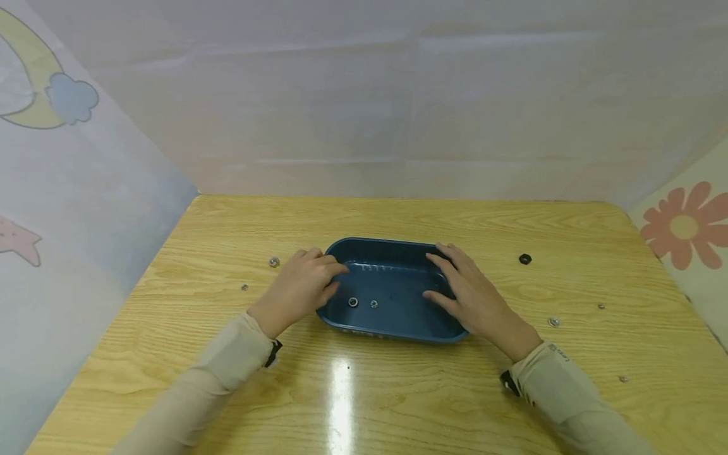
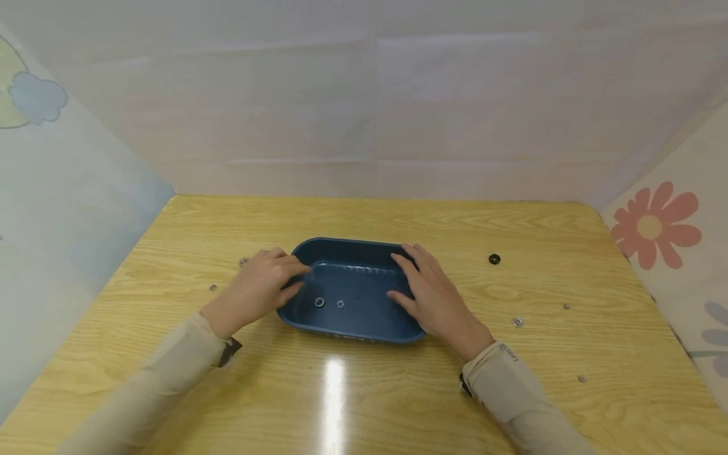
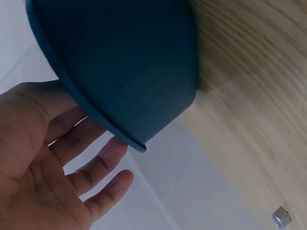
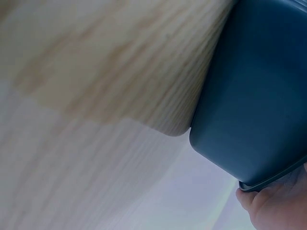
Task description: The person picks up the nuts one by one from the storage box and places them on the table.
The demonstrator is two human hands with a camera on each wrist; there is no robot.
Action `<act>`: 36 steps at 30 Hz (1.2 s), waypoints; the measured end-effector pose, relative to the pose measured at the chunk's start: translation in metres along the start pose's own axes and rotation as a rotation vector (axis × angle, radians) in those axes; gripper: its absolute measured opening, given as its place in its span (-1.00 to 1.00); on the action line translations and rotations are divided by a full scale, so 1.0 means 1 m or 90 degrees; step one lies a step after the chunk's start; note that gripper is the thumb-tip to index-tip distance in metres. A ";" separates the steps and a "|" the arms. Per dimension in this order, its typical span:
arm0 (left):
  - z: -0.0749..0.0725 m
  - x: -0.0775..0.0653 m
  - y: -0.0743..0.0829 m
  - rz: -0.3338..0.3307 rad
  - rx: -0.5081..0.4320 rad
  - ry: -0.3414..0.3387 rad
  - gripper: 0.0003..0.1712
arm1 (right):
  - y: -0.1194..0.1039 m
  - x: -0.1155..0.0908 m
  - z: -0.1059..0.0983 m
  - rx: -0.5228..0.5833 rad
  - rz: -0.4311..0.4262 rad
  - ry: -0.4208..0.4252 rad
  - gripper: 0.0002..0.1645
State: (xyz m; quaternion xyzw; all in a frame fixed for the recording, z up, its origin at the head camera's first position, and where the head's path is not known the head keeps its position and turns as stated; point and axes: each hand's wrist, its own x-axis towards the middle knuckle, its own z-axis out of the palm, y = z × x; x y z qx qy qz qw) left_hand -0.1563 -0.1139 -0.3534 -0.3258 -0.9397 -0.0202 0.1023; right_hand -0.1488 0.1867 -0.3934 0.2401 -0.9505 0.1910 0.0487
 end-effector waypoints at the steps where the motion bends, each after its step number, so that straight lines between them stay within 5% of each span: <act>1: 0.001 0.000 0.001 0.002 0.003 -0.004 -0.71 | 0.000 0.000 0.000 0.000 0.001 -0.001 -0.13; 36: 0.019 0.011 0.014 0.058 0.015 -0.103 -0.73 | -0.001 -0.001 0.000 -0.005 0.009 0.006 -0.14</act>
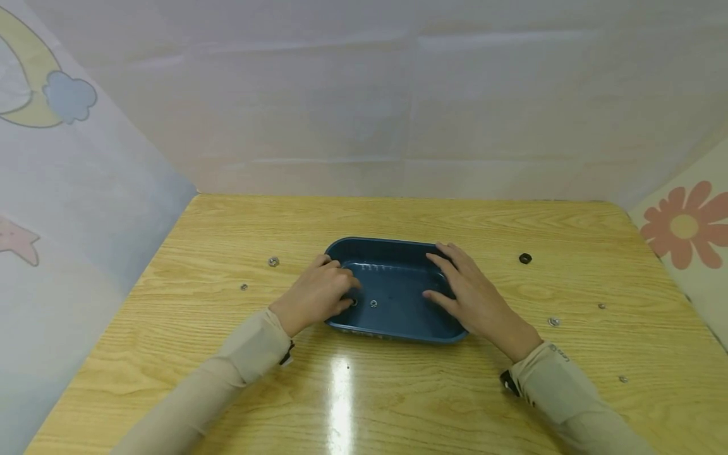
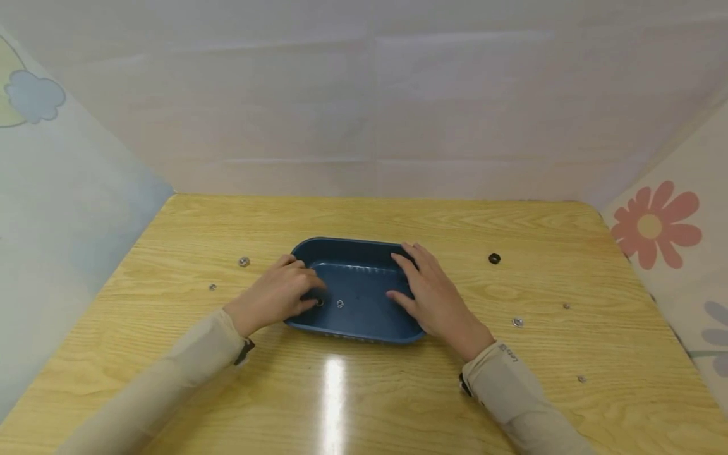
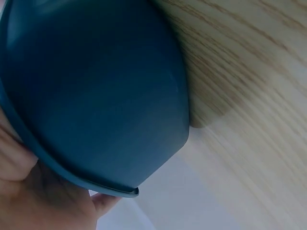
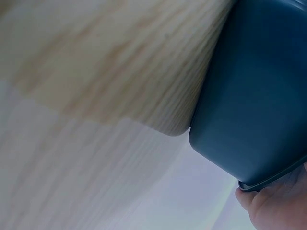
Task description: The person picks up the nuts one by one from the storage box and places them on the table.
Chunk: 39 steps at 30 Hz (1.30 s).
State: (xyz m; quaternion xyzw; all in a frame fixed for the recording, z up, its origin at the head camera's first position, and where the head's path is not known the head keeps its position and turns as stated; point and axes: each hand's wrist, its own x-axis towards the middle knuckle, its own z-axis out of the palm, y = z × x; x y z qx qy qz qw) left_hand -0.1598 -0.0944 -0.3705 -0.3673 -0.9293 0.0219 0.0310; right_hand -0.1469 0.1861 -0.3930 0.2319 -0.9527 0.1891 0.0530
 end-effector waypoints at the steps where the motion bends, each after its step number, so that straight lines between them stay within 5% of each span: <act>1: 0.000 0.000 0.000 0.000 0.002 -0.002 -0.74 | 0.000 0.000 0.000 0.000 -0.001 0.001 -0.15; 17: 0.000 0.005 0.003 -0.001 -0.016 -0.047 -0.86 | 0.000 -0.001 0.000 0.001 -0.003 -0.004 -0.14; 39: 0.003 0.008 0.002 -0.003 -0.020 -0.031 -0.90 | 0.000 -0.002 -0.001 -0.002 -0.006 0.006 -0.15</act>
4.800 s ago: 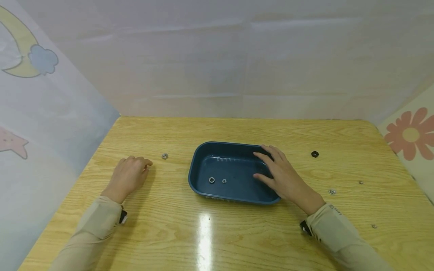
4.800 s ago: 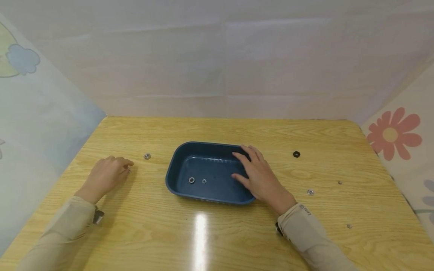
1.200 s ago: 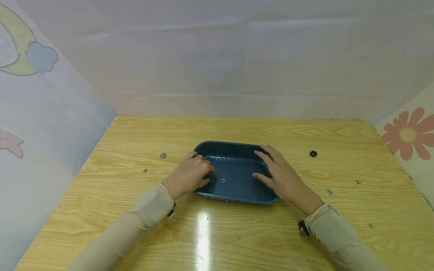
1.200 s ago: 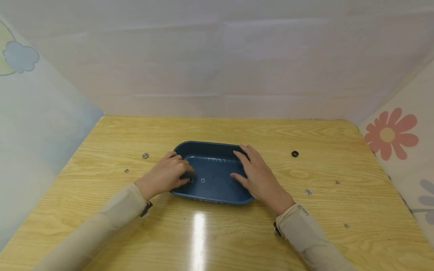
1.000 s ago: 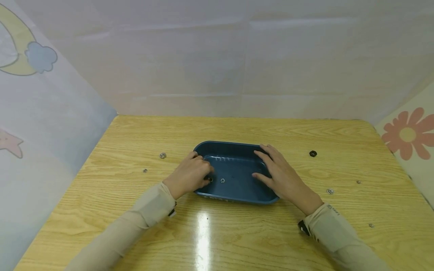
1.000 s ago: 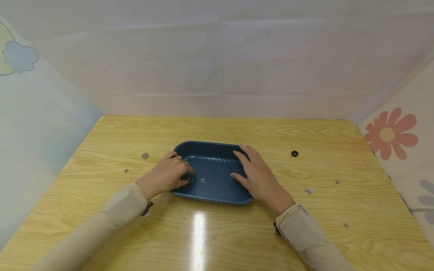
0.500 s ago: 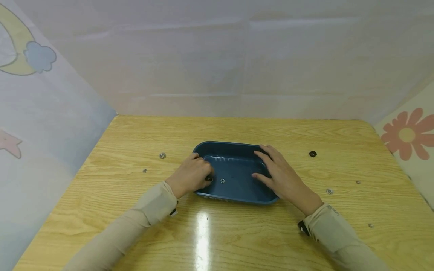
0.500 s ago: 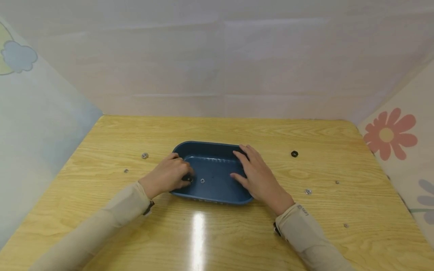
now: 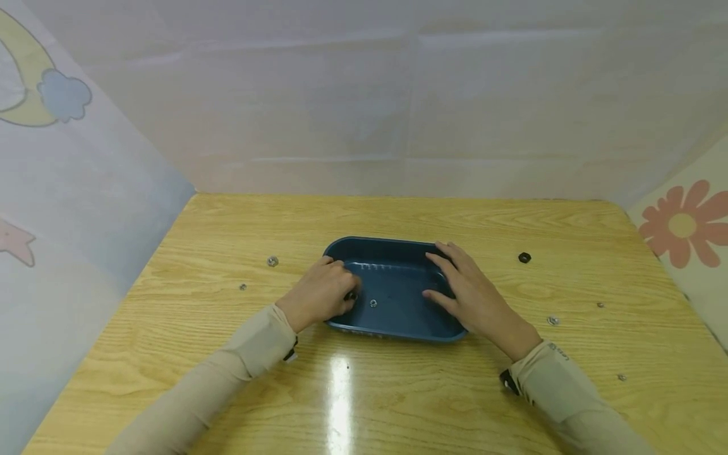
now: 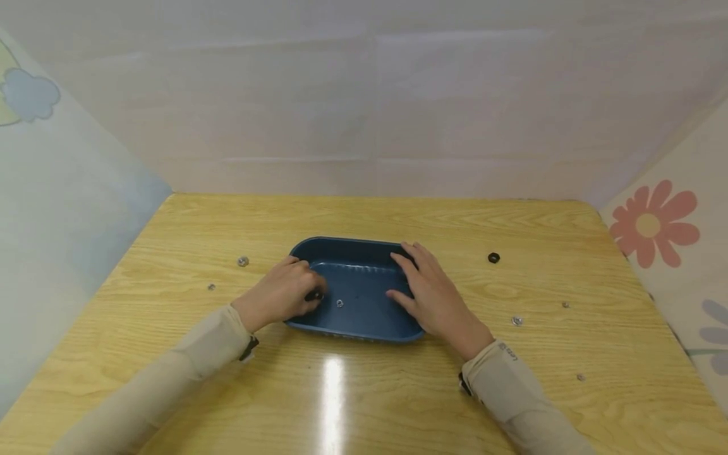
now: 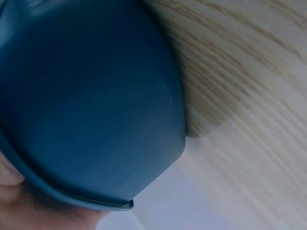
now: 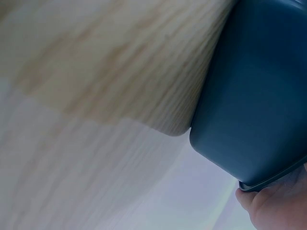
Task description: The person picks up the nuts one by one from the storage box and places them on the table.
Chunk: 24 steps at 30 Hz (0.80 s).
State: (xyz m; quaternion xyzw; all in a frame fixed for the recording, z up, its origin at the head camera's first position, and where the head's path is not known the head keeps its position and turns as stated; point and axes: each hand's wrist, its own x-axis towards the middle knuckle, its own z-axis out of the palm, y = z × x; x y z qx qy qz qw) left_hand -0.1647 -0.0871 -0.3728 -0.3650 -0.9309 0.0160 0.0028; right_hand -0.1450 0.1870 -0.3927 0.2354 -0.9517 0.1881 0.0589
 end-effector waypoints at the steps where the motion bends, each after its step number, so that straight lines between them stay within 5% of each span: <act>1: 0.000 0.000 0.000 0.000 0.000 0.001 -0.90 | 0.000 0.000 0.000 -0.002 -0.001 0.000 -0.15; 24: -0.003 -0.002 -0.005 0.002 0.000 0.115 -0.85 | 0.001 0.000 0.002 0.002 -0.001 0.000 -0.14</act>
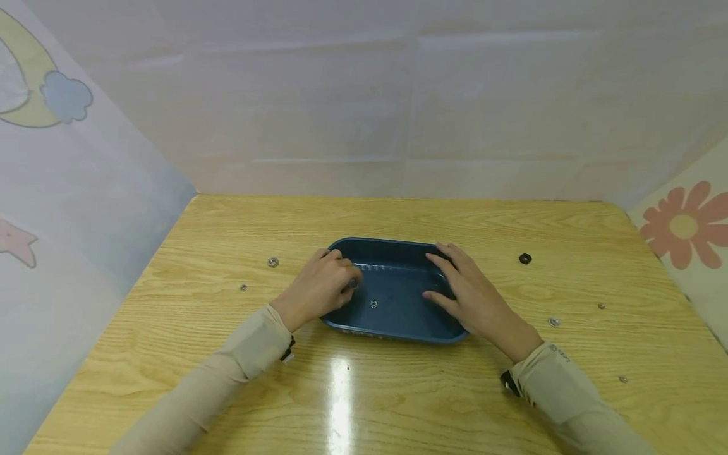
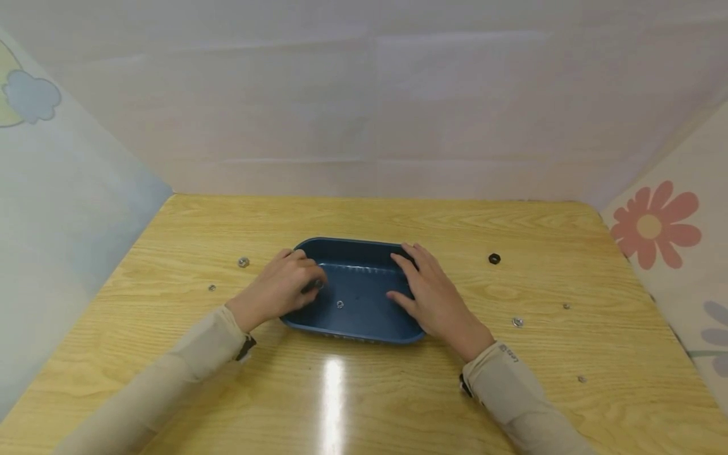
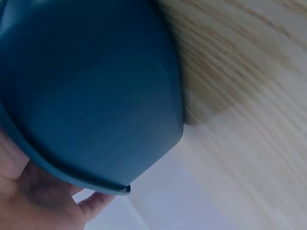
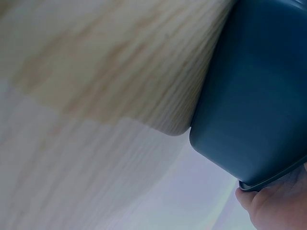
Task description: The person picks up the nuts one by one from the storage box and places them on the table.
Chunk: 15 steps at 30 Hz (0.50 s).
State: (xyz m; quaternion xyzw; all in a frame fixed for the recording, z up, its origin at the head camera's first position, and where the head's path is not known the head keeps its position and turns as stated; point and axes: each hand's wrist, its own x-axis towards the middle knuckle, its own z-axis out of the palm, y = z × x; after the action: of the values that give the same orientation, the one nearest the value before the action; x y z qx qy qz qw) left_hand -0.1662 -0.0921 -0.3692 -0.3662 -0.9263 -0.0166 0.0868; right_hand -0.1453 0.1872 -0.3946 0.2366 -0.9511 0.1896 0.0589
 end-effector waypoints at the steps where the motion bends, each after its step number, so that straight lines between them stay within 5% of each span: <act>1: 0.000 0.000 -0.001 -0.001 0.003 0.003 -0.85 | 0.000 0.000 0.000 -0.001 0.000 0.000 -0.14; 15: -0.005 0.006 -0.015 -0.024 -0.015 0.059 -0.80 | -0.001 -0.001 -0.001 0.000 0.002 -0.002 -0.14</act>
State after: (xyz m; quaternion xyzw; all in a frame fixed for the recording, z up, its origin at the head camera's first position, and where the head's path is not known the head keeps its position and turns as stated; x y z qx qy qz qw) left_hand -0.1799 -0.0999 -0.3629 -0.3487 -0.9277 -0.0463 0.1249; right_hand -0.1439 0.1873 -0.3938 0.2353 -0.9516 0.1894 0.0567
